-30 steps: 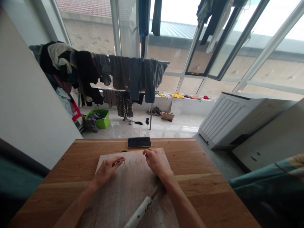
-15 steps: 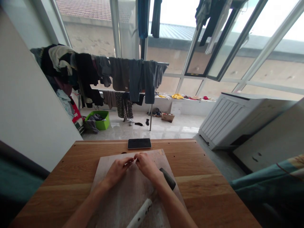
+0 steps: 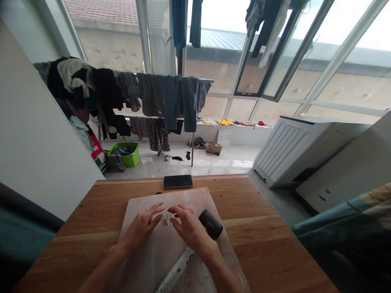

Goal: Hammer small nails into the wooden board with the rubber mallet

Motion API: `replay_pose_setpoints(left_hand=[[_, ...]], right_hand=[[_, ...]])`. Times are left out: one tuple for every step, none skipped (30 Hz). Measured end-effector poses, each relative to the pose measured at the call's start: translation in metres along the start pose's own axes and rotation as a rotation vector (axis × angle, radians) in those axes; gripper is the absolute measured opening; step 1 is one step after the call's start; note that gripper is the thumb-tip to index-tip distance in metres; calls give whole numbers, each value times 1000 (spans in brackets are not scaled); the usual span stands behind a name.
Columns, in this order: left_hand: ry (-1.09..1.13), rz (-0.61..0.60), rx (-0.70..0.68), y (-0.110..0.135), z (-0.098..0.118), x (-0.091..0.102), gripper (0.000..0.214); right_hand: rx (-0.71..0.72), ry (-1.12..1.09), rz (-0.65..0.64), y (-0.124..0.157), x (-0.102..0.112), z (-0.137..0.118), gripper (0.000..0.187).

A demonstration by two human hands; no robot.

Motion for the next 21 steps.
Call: replay_pose_setpoints(left_hand=[[-74,29,7,8,-5,4,43],[-143,70,-1,17,-10,8,43],[-204,115,-21,29,-15,12,42],[-258,165,-56,42,-19,16,41],[-311,216,-103,57,-24,19,40],[-368,248,-140,72,-29,21,38],[-427,275,-155,87,-35,21,36],[-484,316,-173,102,-41,20,35],[-534,362,-192,115,-48,17,33],[-573,382,-208,126,-55,13,34],[-602,410,-216,135,-61,9,36],[-620,431,-204,142,-67,4,38],[-626,455,-184,146,-72,0,39],[-626,475,-159,149,-76,-3,40],[-618,490,-132,150,-79,-4,40],[-606,502,-105,151,-82,-3,40],[-590,510,-83,152,-84,0,39],[-571,517,-64,154,-86,5,38],[-550,520,-40,157,-90,12,38],[-531,524,-12,161,-95,20,37],[-515,521,18,166,-104,29,37]], right_hand=[[1,2,29,9,4,-1,23],[2,17,81,21,9,0,22],[0,43,148,35,16,4,20],[-10,83,255,51,24,11,20],[-13,133,383,69,34,22,21],[-22,196,527,88,43,34,22],[-69,275,619,107,50,50,25],[-120,357,673,125,55,67,29],[-156,427,701,141,58,83,34],[-172,478,700,154,58,98,39],[-200,496,624,164,55,111,43],[-228,509,598,171,52,121,45],[-241,507,565,176,47,127,46],[-251,503,539,178,42,130,47],[-252,500,531,179,37,130,47],[-247,501,524,177,31,128,47],[-237,508,524,175,25,125,47],[-221,517,522,172,19,120,46],[-199,524,514,169,12,115,45],[-175,530,508,165,4,109,44],[-149,528,486,161,-4,103,44]])
Point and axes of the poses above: each hand's wrist, its own y-axis away from the middle knuckle, its own x-axis out of the back of the hand, z = x × y, the point moved 3 cm from there along -y, towards the middle knuckle, and after that the axes turned 6 degrees about -y, right-handed, at the moved point
